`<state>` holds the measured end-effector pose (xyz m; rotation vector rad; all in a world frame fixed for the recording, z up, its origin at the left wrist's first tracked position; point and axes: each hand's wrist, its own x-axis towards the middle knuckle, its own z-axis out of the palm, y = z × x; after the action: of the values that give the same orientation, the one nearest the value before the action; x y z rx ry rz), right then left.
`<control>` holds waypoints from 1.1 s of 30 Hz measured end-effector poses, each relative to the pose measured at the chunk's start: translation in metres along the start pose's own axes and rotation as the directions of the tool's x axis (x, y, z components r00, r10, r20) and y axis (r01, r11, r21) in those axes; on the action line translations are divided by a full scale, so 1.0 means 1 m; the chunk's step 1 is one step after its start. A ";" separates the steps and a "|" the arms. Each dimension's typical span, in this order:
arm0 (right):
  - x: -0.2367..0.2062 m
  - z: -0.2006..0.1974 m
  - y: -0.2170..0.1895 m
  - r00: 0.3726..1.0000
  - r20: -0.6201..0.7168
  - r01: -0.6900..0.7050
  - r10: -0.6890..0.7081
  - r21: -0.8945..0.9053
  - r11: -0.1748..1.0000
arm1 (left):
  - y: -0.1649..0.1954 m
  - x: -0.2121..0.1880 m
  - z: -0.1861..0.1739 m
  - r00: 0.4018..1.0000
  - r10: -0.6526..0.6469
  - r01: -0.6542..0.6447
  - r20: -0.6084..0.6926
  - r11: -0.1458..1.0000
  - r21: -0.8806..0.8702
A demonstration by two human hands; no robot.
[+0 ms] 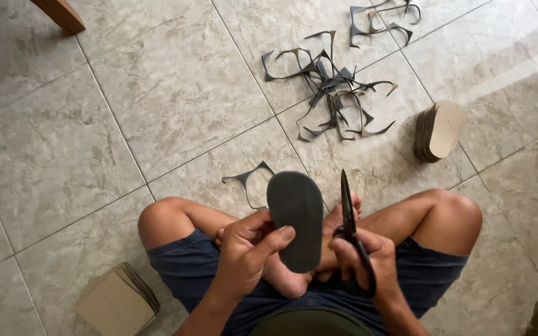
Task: The person sits on the tiled floor and cuts insole shapes out of cardboard sheets with scissors, trimming along the drawn outline, setting scrap aside, and placing finished cutouts onto a growing stack of completed insoles.
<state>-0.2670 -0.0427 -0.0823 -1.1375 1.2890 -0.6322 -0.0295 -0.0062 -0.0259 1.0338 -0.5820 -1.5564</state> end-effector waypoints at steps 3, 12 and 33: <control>0.010 -0.008 0.003 1.000 0.019 -0.006 0.005 0.037 0.999 | 0.005 0.001 -0.006 0.998 0.059 -0.060 0.028 0.998 0.021; 0.003 -0.016 0.007 0.981 0.191 -0.021 0.013 0.040 0.999 | 0.009 -0.002 0.006 0.985 0.156 -0.164 0.072 0.979 0.121; -0.030 -0.006 -0.060 0.898 0.274 0.408 -0.345 -0.221 0.886 | 0.035 -0.038 0.002 0.641 0.681 -0.468 0.353 -0.018 0.884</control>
<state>-0.2669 -0.0401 -0.0151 -1.6691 0.9796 -0.5958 -0.0136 0.0213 0.0150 1.4672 -1.7101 -0.1091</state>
